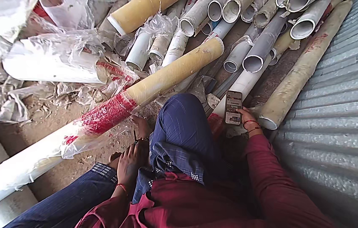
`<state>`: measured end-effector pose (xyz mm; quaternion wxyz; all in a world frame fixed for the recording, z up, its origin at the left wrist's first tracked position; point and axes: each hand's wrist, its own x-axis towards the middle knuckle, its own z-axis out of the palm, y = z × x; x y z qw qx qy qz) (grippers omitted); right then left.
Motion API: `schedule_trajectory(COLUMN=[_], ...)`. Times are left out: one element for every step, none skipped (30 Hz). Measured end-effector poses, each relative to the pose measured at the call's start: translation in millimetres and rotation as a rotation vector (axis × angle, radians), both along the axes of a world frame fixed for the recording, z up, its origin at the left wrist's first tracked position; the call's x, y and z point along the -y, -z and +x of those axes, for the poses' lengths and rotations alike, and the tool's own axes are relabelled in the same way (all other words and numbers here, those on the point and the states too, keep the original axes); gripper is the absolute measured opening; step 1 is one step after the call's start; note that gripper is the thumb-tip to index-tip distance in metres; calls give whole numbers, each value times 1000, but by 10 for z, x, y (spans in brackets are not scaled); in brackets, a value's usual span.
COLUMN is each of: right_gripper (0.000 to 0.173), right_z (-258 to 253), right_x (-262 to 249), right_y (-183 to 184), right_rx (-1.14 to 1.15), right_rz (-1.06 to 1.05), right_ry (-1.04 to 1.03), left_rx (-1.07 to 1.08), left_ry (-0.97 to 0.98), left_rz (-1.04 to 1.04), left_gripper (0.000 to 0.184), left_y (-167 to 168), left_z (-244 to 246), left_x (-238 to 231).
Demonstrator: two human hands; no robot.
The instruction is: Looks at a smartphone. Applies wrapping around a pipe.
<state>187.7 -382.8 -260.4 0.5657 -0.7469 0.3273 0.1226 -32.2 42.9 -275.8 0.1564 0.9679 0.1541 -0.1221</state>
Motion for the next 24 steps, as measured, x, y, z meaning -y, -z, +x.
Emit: schedule_trajectory(right_gripper=[37,38,39,41,43,43,43,43,44,45,45,45,46,45,45,44,44,44,43,43,44,45,46,46], right_z=[0,-1,-4,-5,-7,-8,-6,-3,-4,-6,-12,-18,-26,-31,-31,-29,-27,-27,-27,-26,-25,-22,-21,-18], right_x=[2,-5,-18,-26,-33,-34,-25,-16,-12,-14,-22,-28,-28,-26,-26,-24,-19,-18,-17,-9,-4,-1,-2,-5], right_y=[0,-12,-34,-53,-63,-64,-55,-38,-35,-40,-51,-61,-68,-77,-78,-72,-64,-57,-53,-44,-36,-30,-26,-23], right_rx=[-2,-4,-8,-14,-17,-19,-18,-18,-18,-19,-16,-10,-7,-4,-2,0,0,2,7,11,12,9,4,0], right_rz=[-8,-18,-29,-37,-41,-41,-36,-36,-35,-37,-36,-37,-36,-32,-29,-22,-14,-9,-4,-2,-1,-1,-5,-4], right_ry=[-4,-7,-12,-15,-16,-16,-17,-20,-21,-22,-18,-19,-27,-35,-37,-34,-33,-34,-34,-41,-41,-41,-38,-29], left_rx=[18,15,12,7,11,17,29,40,41,12,-7,-13,-14,-11,-4,-1,-11,-15,-22,-25,-30,-29,-24,-9], left_ry=[23,34,41,43,45,47,46,45,36,11,-13,-26,-32,-30,-25,-21,-21,-21,-27,-33,-38,-39,-38,-33], left_rz=[35,57,69,74,77,77,74,69,53,15,-21,-43,-52,-47,-31,-18,-12,-16,-29,-40,-49,-48,-40,-28], left_gripper=[41,41,40,41,41,41,41,41,42,43,44,44,43,43,44,44,44,44,43,44,44,44,44,43], left_y=[48,60,62,59,63,71,77,83,78,29,-21,-54,-76,-84,-83,-86,-88,-88,-95,-93,-91,-80,-71,-66], left_z=[-85,-128,-142,-142,-142,-145,-144,-131,-96,-14,90,150,165,143,92,21,-6,16,85,133,156,156,132,82], left_x=[-33,-46,-52,-51,-52,-52,-49,-47,-37,-5,32,55,66,65,56,47,44,48,59,65,67,62,58,53])
